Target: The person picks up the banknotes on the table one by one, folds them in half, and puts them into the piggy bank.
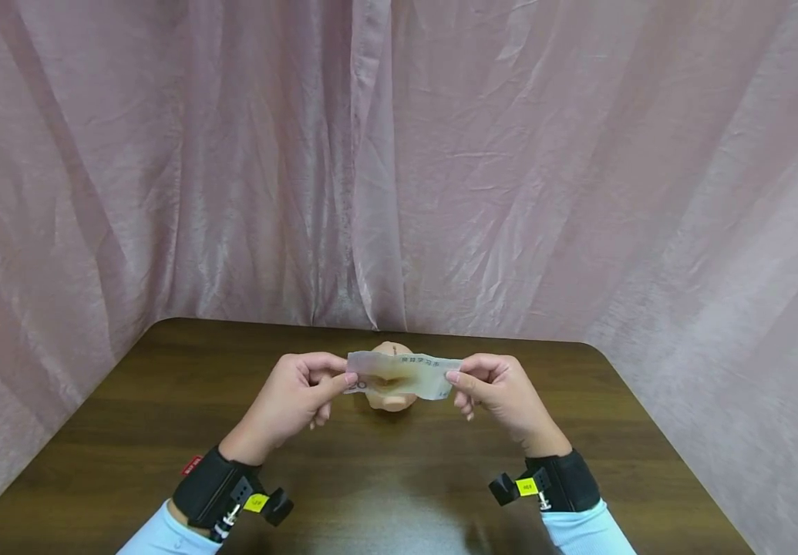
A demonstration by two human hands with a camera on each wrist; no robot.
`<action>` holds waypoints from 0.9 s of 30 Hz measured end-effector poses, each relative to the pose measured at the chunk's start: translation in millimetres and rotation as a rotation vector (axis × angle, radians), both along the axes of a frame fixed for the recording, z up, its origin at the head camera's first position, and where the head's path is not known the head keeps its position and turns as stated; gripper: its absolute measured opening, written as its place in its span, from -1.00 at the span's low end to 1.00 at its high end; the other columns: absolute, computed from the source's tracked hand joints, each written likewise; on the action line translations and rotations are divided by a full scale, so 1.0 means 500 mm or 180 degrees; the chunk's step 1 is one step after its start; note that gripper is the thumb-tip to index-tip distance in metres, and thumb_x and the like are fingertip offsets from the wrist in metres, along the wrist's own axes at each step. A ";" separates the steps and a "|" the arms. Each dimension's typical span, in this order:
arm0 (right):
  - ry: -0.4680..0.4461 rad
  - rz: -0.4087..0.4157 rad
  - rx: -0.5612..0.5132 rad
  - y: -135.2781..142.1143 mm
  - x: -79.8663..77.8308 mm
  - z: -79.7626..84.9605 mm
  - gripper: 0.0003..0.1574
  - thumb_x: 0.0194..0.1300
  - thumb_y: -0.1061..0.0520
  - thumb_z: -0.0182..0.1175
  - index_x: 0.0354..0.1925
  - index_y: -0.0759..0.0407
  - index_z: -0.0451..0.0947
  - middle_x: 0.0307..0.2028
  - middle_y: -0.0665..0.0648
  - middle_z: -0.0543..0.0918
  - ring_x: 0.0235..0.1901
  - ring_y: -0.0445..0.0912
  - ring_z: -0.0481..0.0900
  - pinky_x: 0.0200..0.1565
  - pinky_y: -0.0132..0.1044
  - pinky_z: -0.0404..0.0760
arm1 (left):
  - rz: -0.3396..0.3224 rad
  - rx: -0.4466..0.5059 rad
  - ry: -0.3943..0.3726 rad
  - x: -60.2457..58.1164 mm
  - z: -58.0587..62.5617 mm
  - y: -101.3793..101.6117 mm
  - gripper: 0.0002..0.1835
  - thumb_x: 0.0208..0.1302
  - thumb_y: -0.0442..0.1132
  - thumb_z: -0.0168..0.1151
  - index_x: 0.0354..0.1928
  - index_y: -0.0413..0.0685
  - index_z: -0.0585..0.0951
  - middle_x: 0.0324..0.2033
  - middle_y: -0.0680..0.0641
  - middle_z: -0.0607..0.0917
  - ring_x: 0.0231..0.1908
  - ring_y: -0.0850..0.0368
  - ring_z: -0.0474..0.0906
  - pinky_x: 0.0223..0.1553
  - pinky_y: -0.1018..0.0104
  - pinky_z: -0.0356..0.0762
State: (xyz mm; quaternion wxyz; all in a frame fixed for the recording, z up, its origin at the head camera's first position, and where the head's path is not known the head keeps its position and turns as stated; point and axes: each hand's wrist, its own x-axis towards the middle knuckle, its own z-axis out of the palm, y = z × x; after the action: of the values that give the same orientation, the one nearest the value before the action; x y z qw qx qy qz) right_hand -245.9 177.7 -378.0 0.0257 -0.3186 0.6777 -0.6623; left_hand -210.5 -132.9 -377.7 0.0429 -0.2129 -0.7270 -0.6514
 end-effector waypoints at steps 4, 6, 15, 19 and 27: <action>-0.0038 0.0345 -0.0411 -0.007 -0.001 0.001 -0.89 0.28 0.43 0.11 -0.19 0.44 0.52 -0.41 0.51 0.55 -0.50 0.12 0.60 -0.46 -0.12 0.65 | -0.0249 0.0384 0.0045 -0.004 -0.006 0.000 -0.84 0.26 -0.31 0.25 -0.15 -0.21 0.61 -0.58 -0.25 0.61 -0.58 -0.11 0.58 -0.71 0.30 0.52; 0.0023 0.0512 -0.0573 -0.010 -0.001 0.002 -0.87 0.31 0.43 0.08 -0.18 0.50 0.50 -0.36 0.59 0.51 -0.43 0.20 0.60 -0.39 -0.05 0.64 | -0.0386 0.0514 0.0148 -0.007 -0.008 0.001 -0.85 0.29 -0.39 0.19 -0.12 -0.26 0.59 -0.41 -0.27 0.65 -0.42 -0.18 0.61 -0.60 0.23 0.59; 0.0192 0.0203 -0.0582 -0.024 0.001 0.001 -0.81 0.34 0.34 0.10 -0.32 0.50 0.57 -0.41 0.32 0.61 -0.50 0.10 0.58 -0.38 -0.08 0.64 | -0.0127 0.0532 0.0286 0.008 0.006 0.007 -0.82 0.30 -0.53 0.08 -0.09 -0.36 0.57 -0.20 -0.21 0.63 -0.35 -0.06 0.60 -0.26 0.15 0.59; 0.0400 -0.0279 -0.0193 -0.029 0.014 0.014 -0.93 0.15 0.45 0.24 -0.33 0.40 0.61 -0.44 0.28 0.63 -0.49 0.04 0.58 -0.39 -0.24 0.63 | 0.0036 0.0385 0.0441 0.029 0.028 0.014 -0.83 0.22 -0.49 0.22 -0.14 -0.37 0.58 -0.26 -0.20 0.65 -0.31 -0.01 0.61 -0.28 0.31 0.59; 0.0365 -0.0452 -0.0154 -0.036 0.024 0.028 -0.44 0.05 0.49 0.30 0.05 0.36 0.42 -0.50 0.31 0.59 -0.51 -0.08 0.51 -0.47 -0.40 0.48 | 0.0291 0.0285 0.0603 0.040 0.042 0.020 -0.70 0.10 -0.55 0.30 -0.10 -0.30 0.53 -0.39 -0.20 0.65 -0.39 -0.07 0.60 -0.41 0.37 0.56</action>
State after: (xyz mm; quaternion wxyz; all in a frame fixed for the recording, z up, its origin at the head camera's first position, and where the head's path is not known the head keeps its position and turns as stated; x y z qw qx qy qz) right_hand -234.1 159.5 -363.8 -0.0679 -0.3076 0.6828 -0.6592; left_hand -190.4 -122.7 -356.6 0.1505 -0.2380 -0.6988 -0.6575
